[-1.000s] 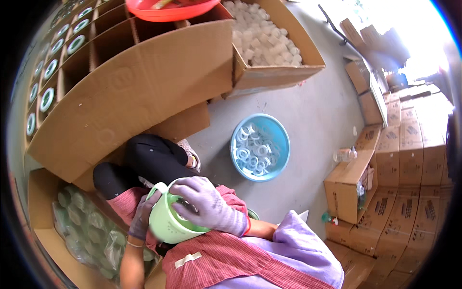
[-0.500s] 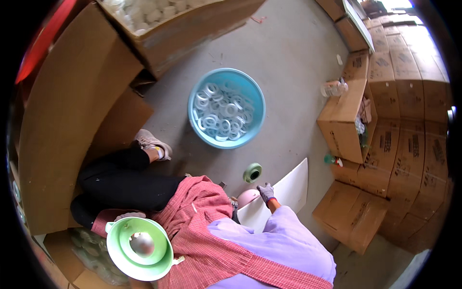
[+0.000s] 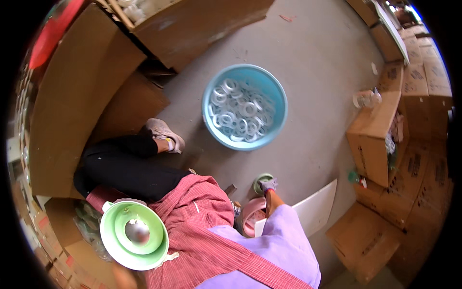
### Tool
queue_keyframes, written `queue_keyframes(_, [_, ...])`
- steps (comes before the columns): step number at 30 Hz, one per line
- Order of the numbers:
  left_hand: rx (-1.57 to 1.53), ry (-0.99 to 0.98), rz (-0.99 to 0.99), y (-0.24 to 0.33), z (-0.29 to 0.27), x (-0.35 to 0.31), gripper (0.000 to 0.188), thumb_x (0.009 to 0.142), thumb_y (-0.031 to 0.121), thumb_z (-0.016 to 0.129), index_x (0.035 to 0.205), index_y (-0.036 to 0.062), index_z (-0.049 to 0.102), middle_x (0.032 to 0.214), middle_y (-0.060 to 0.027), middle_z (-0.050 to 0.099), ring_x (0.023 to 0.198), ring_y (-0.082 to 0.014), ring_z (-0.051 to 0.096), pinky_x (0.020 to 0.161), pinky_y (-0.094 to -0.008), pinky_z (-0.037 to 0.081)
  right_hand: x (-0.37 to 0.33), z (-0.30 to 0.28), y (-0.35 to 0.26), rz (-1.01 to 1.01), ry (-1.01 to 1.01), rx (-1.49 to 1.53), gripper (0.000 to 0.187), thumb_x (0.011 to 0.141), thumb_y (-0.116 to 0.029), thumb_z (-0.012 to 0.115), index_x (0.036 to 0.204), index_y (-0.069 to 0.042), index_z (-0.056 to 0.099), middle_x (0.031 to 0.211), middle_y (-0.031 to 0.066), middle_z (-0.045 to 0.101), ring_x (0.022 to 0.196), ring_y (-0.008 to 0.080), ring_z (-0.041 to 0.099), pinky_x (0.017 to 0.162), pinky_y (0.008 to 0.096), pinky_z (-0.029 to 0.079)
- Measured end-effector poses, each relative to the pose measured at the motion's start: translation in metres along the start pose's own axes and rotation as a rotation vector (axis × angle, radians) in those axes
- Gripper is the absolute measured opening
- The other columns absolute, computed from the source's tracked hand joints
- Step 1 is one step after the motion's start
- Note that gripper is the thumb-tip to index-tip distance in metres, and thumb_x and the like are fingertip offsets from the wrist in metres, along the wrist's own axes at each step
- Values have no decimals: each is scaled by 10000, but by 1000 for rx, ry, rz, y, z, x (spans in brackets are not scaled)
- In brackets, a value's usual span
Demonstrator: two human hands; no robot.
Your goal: The person assembles light green thermos bottles by inserting a black rubber stopper and a white plastic cap into each bottle, then placing the finished units into a compartmentalized cardboard box. The person repeats this process for multiple bottles.
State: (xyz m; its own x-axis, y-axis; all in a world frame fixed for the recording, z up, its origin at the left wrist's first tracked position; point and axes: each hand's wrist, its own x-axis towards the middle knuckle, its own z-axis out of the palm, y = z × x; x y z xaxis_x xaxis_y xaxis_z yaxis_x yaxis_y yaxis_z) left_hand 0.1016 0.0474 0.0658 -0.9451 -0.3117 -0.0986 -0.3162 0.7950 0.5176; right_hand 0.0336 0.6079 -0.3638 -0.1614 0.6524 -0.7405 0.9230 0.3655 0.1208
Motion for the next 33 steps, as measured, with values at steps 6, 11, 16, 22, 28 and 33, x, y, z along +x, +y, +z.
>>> queue_keyframes(6, [12,33,-10,7,1,-17,315,953,194,567,1189,-11,608,1032,-171,680,938,-297,661,830,-389,535,-26,-11,-19,40,94,-308,844,703,-409,781,1416,-140,417,1396,175,467,1244,387,521,1024,462,461])
queue_keyframes(11, [-29,33,61,9,25,14,316,947,194,576,1185,-10,607,1029,-172,681,933,-302,665,826,-390,540,13,5,14,-324,-98,-247,497,742,-348,713,1180,-124,641,1197,186,624,1132,372,602,952,411,499])
queue_keyframes(16, [-73,65,151,8,47,41,316,940,193,586,1182,-10,606,1027,-173,683,928,-307,669,823,-392,545,-30,5,0,-607,-156,-125,520,724,-202,775,1156,4,570,944,177,668,818,248,660,703,379,552])
queue_keyframes(22, [-157,137,243,4,59,63,318,932,193,597,1177,-10,605,1024,-174,685,921,-312,674,818,-394,550,-252,-123,-141,-1042,-510,538,334,861,-72,646,1179,25,622,1023,46,661,897,88,588,803,276,509])
queue_keyframes(28, [-146,107,324,14,46,80,333,885,143,639,1186,7,597,1036,-170,685,936,-334,677,825,-398,554,-462,-191,-229,-1961,20,162,300,648,-60,775,897,-10,615,770,110,521,716,305,567,713,422,497])
queue_keyframes(33, [-599,32,11,33,30,74,318,1000,214,468,1149,-11,638,1035,-134,710,926,-194,689,822,-318,536,-530,-179,-245,-2414,23,39,388,570,-110,834,830,-45,553,1039,173,547,958,392,555,935,584,437])
